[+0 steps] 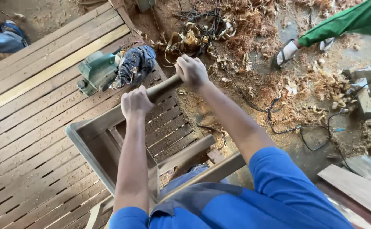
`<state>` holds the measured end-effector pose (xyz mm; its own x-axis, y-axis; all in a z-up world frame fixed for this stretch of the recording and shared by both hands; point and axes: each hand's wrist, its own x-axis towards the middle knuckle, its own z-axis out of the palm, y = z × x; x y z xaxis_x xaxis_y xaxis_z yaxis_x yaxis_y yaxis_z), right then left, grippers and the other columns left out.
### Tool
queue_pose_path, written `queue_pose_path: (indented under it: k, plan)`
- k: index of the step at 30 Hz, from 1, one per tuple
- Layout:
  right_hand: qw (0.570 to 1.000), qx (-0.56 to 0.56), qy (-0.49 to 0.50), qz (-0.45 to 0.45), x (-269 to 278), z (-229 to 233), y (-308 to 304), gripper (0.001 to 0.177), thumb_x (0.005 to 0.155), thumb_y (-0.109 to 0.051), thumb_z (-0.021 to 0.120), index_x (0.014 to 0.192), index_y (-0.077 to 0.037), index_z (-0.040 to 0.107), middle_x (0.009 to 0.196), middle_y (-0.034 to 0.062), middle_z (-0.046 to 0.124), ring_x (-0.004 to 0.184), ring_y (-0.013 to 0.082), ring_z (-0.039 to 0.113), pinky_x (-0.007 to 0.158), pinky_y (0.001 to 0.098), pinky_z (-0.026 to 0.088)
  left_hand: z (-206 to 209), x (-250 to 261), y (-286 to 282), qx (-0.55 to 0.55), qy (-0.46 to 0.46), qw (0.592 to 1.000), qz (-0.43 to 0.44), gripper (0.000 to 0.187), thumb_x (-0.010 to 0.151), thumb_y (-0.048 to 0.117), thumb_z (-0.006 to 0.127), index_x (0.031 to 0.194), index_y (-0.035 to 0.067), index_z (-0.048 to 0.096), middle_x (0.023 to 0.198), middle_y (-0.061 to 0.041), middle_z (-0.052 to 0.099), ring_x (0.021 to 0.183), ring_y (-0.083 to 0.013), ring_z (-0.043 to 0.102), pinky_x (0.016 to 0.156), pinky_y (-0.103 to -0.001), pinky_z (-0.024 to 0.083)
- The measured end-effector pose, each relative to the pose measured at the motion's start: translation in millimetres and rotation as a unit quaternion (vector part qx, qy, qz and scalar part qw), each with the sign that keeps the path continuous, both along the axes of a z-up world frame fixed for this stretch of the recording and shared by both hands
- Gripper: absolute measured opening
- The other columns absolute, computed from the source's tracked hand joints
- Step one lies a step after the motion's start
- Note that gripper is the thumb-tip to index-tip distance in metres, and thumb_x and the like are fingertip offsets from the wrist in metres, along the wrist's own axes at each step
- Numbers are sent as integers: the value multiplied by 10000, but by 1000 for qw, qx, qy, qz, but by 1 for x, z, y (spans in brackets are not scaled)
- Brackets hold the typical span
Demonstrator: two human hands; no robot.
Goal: The person sands the top rail of a wooden chair frame using a small piece of sandpaper. They rub the sandpaper back and forth along the curved and grooved surfaces of the rail, then flip the chair frame over to continue sanding the underside.
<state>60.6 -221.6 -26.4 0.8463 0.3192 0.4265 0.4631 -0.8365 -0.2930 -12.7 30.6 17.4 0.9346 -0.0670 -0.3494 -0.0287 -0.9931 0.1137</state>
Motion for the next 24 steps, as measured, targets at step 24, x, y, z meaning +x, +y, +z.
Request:
queue_pose_path:
  k: [24]
  plan:
    - [923, 166, 346, -11, 10, 23, -9, 252, 1000, -380, 577, 889, -154, 597, 874, 166, 674, 935, 442, 681, 779, 545, 522, 24, -4, -5, 11, -4, 1000, 8, 304, 827, 386, 531, 1020, 159, 589, 977, -83, 766, 949, -307, 746, 841, -419, 476]
